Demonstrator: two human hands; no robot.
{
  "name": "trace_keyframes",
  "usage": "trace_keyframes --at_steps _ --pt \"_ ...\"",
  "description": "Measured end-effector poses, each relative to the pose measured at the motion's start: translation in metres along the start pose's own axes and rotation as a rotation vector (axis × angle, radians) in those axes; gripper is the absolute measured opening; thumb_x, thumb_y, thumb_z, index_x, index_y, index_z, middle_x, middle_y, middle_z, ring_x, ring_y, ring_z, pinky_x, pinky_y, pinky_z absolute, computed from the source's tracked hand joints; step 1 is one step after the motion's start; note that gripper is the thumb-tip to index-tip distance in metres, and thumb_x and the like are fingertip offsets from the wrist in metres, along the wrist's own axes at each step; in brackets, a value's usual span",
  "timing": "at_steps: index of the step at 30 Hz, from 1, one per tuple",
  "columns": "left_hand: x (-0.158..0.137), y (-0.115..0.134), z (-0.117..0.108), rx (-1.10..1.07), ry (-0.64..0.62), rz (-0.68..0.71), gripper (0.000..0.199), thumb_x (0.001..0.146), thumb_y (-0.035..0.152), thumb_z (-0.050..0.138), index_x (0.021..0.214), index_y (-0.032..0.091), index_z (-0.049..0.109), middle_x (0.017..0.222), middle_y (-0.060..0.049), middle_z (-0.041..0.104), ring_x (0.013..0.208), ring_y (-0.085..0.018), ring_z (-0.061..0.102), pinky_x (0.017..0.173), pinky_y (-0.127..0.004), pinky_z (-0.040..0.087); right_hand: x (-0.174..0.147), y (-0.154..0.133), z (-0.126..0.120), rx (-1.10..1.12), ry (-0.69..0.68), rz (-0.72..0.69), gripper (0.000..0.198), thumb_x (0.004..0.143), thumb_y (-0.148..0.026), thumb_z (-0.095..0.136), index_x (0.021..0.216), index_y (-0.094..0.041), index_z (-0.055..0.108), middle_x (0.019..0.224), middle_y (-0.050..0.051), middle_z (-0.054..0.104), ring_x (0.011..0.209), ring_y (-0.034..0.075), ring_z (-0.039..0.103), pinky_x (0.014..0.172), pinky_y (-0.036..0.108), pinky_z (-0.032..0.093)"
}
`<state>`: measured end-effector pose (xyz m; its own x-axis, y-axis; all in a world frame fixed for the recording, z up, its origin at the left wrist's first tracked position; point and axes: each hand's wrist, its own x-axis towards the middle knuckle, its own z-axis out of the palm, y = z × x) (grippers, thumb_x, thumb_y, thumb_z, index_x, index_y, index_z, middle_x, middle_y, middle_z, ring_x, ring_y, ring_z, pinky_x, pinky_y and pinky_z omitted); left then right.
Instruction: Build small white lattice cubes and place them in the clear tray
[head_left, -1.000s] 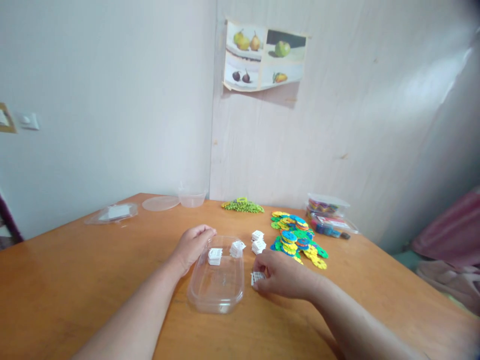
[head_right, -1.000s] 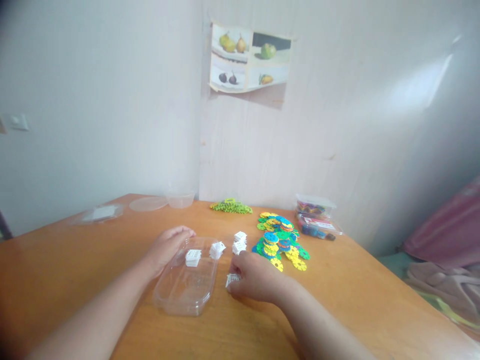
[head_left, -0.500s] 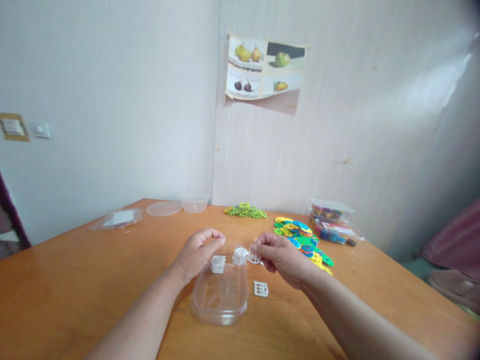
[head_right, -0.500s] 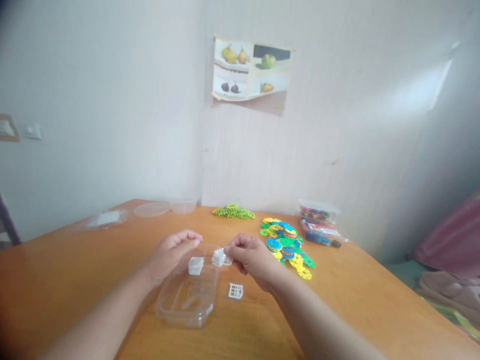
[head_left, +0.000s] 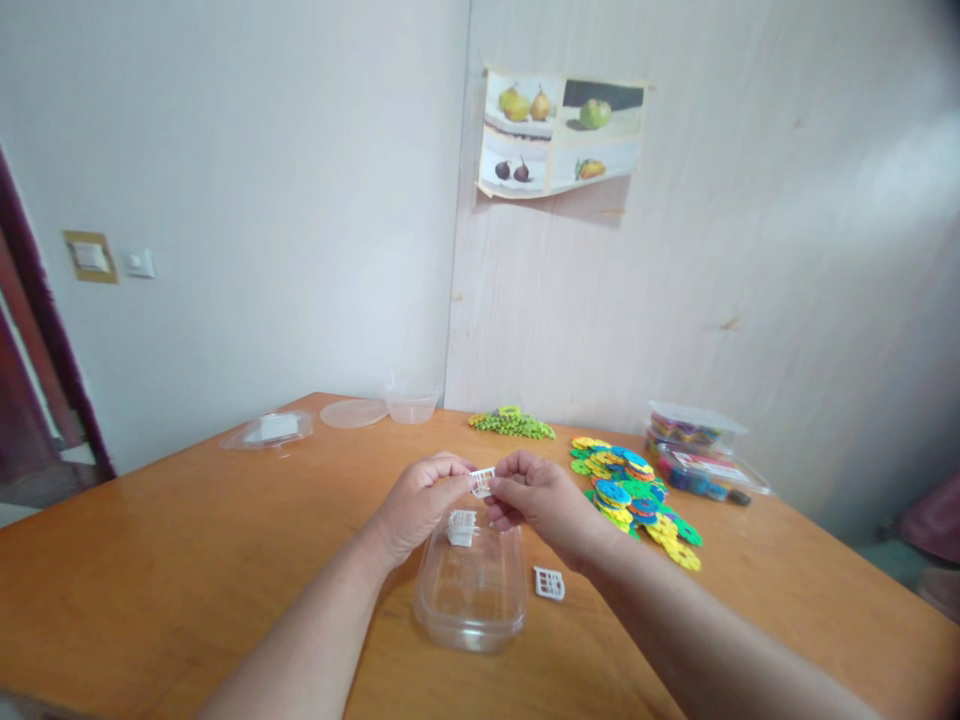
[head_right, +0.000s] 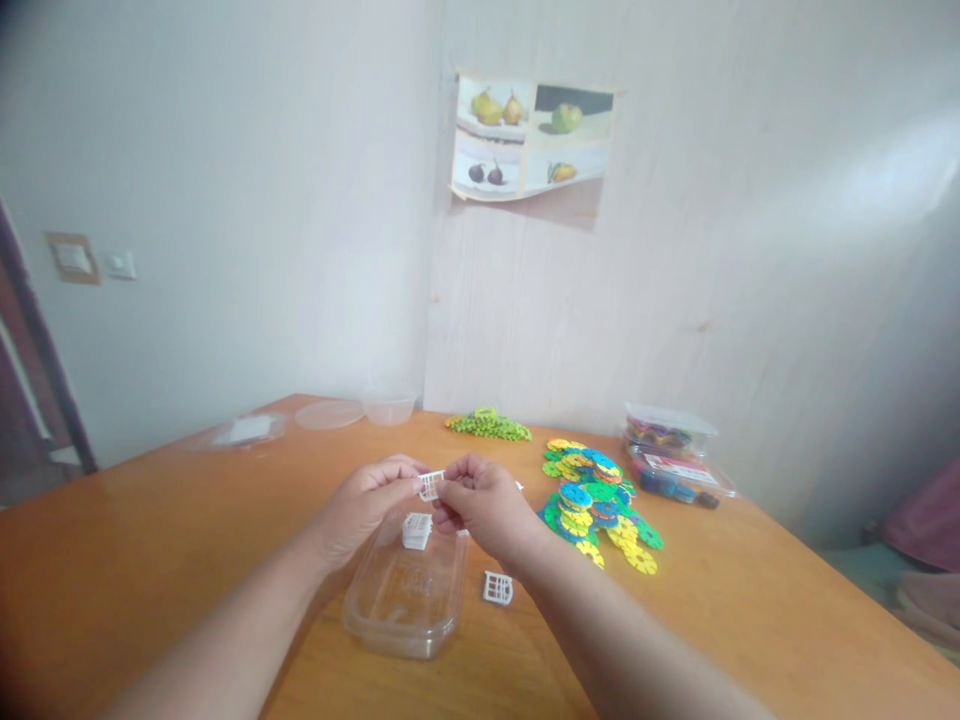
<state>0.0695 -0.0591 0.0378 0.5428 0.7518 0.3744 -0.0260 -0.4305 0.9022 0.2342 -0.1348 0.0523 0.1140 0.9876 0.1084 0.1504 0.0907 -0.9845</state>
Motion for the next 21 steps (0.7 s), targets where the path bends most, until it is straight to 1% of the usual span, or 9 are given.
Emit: trace_keyframes --at_steps 1,3,5,7,10,13,16,18,21 --pt "0.000 0.000 0.000 -0.009 0.003 -0.009 0.025 0.080 0.040 0.060 0.072 0.017 0.067 0.100 -0.007 0.068 0.099 -0.023 0.060 0.089 -0.032 0.043 0.000 0.001 0.000 -0.117 0.019 -0.061 0.024 0.081 -0.033 0.063 0.098 -0.018 0.054 0.075 0.001 0.065 0.064 0.014 0.063 0.063 0.030 0.052" --pt "0.000 0.000 0.000 -0.015 0.014 -0.021 0.023 0.080 0.036 0.059 0.070 0.017 0.066 0.100 -0.006 0.069 0.100 -0.023 0.060 0.090 -0.032 0.042 0.000 0.001 -0.003 -0.419 0.057 -0.242 0.033 0.079 -0.032 0.066 0.108 -0.020 0.057 0.091 0.004 0.066 0.078 0.016 0.064 0.069 0.031 0.051" --pt "0.000 -0.001 -0.001 -0.016 0.028 -0.032 0.021 0.079 0.033 0.059 0.069 0.017 0.066 0.100 -0.006 0.069 0.101 -0.023 0.060 0.091 -0.031 0.042 -0.002 -0.002 -0.006 -0.711 0.065 -0.425 0.034 0.078 -0.029 0.066 0.111 -0.022 0.061 0.107 0.006 0.064 0.094 0.019 0.061 0.078 0.033 0.048" --pt "0.001 -0.002 -0.001 -0.021 0.035 -0.051 0.020 0.078 0.033 0.059 0.072 0.016 0.067 0.099 -0.006 0.069 0.101 -0.023 0.060 0.090 -0.031 0.042 -0.003 -0.006 -0.008 -0.906 0.049 -0.526 0.032 0.080 -0.028 0.064 0.111 -0.024 0.065 0.109 0.006 0.063 0.101 0.021 0.058 0.084 0.034 0.045" --pt "0.003 -0.005 -0.002 -0.019 0.083 -0.104 0.024 0.078 0.038 0.058 0.078 0.016 0.069 0.088 -0.005 0.069 0.090 -0.022 0.061 0.080 -0.031 0.043 -0.004 -0.014 -0.007 -1.065 0.049 -0.540 0.031 0.083 -0.032 0.062 0.112 -0.023 0.066 0.104 0.006 0.063 0.098 0.021 0.059 0.082 0.032 0.044" --pt "0.007 -0.009 -0.005 0.011 0.220 -0.128 0.026 0.078 0.040 0.058 0.076 0.016 0.068 0.077 -0.002 0.067 0.083 -0.020 0.059 0.075 -0.029 0.041 -0.004 -0.017 -0.002 -1.199 0.006 -0.483 0.031 0.085 -0.037 0.059 0.112 -0.024 0.067 0.099 0.005 0.064 0.090 0.020 0.061 0.073 0.030 0.042" --pt "0.010 -0.016 -0.008 0.047 0.328 -0.141 0.023 0.077 0.038 0.058 0.073 0.017 0.067 0.076 -0.001 0.067 0.084 -0.019 0.058 0.075 -0.028 0.040 -0.002 -0.015 0.006 -1.347 -0.084 -0.442 0.030 0.083 -0.037 0.059 0.109 -0.025 0.068 0.095 0.005 0.065 0.088 0.022 0.061 0.069 0.030 0.040" --pt "0.011 -0.021 -0.009 0.067 0.336 -0.155 0.023 0.077 0.037 0.057 0.072 0.017 0.066 0.076 0.000 0.067 0.083 -0.019 0.058 0.074 -0.028 0.039 0.001 -0.012 0.012 -1.432 -0.131 -0.437 0.029 0.082 -0.037 0.060 0.106 -0.024 0.069 0.095 0.006 0.066 0.089 0.023 0.061 0.067 0.031 0.040" --pt "0.012 -0.025 -0.009 0.085 0.308 -0.156 0.021 0.076 0.035 0.056 0.071 0.017 0.066 0.075 -0.001 0.067 0.084 -0.020 0.059 0.076 -0.028 0.039 0.007 -0.007 0.018 -1.518 -0.156 -0.453 0.027 0.082 -0.039 0.059 0.101 -0.023 0.069 0.093 0.007 0.065 0.089 0.024 0.061 0.067 0.032 0.040"
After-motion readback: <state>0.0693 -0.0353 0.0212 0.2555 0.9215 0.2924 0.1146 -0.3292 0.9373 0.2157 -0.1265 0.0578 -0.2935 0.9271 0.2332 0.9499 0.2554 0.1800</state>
